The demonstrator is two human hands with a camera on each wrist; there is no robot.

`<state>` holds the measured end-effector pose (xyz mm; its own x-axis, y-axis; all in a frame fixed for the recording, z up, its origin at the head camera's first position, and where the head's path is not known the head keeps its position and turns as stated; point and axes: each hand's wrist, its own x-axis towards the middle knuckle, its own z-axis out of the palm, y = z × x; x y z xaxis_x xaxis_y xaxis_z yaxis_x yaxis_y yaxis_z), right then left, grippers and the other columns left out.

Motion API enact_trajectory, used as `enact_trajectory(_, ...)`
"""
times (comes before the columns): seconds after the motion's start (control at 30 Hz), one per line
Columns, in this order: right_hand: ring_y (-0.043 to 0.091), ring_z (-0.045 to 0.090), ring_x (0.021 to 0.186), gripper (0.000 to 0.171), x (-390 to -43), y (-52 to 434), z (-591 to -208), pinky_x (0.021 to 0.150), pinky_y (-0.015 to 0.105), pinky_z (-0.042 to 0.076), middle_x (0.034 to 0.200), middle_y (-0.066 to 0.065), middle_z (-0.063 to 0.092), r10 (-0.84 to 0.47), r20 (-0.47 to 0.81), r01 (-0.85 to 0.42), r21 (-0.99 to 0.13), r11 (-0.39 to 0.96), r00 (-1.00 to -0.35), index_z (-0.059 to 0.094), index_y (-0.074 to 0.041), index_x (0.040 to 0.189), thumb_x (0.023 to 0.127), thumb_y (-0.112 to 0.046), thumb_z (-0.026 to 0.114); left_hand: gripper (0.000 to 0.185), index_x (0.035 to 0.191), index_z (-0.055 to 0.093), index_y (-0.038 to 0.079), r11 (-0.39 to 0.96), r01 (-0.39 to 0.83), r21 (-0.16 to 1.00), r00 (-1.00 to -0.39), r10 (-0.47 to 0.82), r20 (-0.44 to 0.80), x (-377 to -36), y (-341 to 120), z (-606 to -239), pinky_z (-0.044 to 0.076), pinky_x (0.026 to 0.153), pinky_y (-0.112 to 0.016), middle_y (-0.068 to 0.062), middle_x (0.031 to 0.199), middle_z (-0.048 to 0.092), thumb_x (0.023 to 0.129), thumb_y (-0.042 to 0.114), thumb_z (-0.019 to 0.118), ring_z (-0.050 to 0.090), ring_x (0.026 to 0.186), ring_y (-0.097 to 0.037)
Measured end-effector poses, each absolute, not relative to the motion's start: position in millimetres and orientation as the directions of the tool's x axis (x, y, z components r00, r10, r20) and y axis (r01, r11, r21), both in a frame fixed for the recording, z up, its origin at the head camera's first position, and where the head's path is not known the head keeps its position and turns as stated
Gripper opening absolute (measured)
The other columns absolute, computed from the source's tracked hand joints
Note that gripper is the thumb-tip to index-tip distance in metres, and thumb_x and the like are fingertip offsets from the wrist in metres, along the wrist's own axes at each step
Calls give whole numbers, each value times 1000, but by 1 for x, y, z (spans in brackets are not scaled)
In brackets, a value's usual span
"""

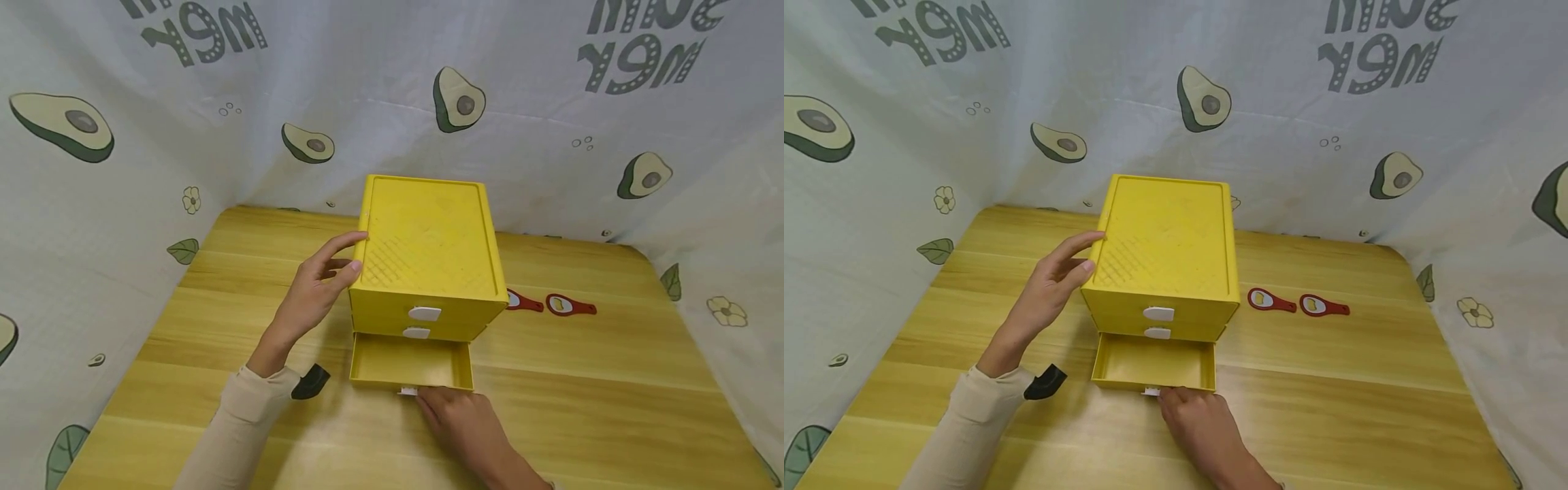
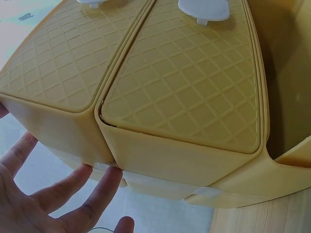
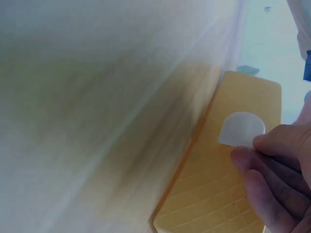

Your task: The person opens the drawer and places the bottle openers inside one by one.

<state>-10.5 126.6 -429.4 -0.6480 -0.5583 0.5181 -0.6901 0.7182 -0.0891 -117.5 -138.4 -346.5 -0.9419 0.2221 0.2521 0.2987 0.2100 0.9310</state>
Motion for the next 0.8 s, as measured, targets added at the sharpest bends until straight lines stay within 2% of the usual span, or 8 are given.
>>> enact_trajectory(0.23, 0, 61, 59, 13, 1, 129, -427, 48, 21, 46, 73, -10, 69, -604, 476, -721, -99, 686, -640, 70, -16, 83, 78, -15, 82, 39, 142, 54, 35, 206, 297, 932, -943, 220, 251, -117, -138, -346, 45, 100, -51, 14, 149, 48, 103, 28, 55, 62, 118, -22)
enact_trajectory(0.37, -4, 52, 56, 19, 7, 128, -424, 46, 17, 41, 69, -12, 64, -632, 418, -726, -106, 679, -652, 66, -16, 80, 74, -12, 84, 40, 142, 54, 32, 203, 299, 932, -942, 219, 254, -117, -138, -346, 46, 99, -52, 11, 150, 48, 103, 27, 56, 62, 119, -24)
enact_trajectory(0.53, -7, 41, 55, 23, 15, 129, -422, 42, 13, 31, 63, -13, 53, -681, 394, -761, -79, 643, -617, 56, -16, 75, 72, -8, 77, 40, 143, 54, 31, 213, 302, 929, -941, 220, 255, -117, -138, -345, 47, 98, -49, 10, 151, 48, 103, 27, 56, 63, 119, -24)
enact_trajectory(0.63, -7, 40, 54, 22, 19, 130, -421, 42, 12, 28, 61, -12, 51, -695, 386, -773, -79, 630, -606, 54, -16, 74, 76, -17, 76, 40, 143, 54, 32, 212, 302, 930, -942, 219, 256, -117, -139, -345, 46, 99, -49, 11, 150, 48, 103, 27, 56, 63, 119, -23)
enact_trajectory(0.7, -8, 34, 53, 30, 23, 131, -420, 42, 11, 24, 60, -14, 47, -697, 368, -770, -93, 631, -615, 52, -18, 72, 85, -36, 73, 40, 143, 54, 32, 211, 300, 930, -942, 217, 255, -117, -139, -345, 45, 100, -48, 12, 150, 48, 103, 27, 56, 63, 118, -22)
enact_trajectory(0.77, -9, 26, 53, 44, 26, 133, -420, 43, 11, 19, 59, -16, 41, -700, 359, -771, -98, 629, -617, 50, -19, 70, 91, -56, 62, 40, 143, 54, 32, 209, 302, 930, -941, 219, 256, -117, -138, -345, 45, 101, -49, 12, 150, 48, 103, 26, 56, 63, 118, -22)
enact_trajectory(0.8, -9, 23, 54, 48, 28, 132, -419, 44, 10, 17, 58, -17, 38, -702, 358, -772, -93, 629, -615, 48, -20, 69, 95, -60, 55, 40, 143, 54, 31, 210, 304, 929, -941, 221, 258, -117, -138, -345, 45, 101, -49, 11, 150, 48, 103, 25, 56, 63, 118, -23)
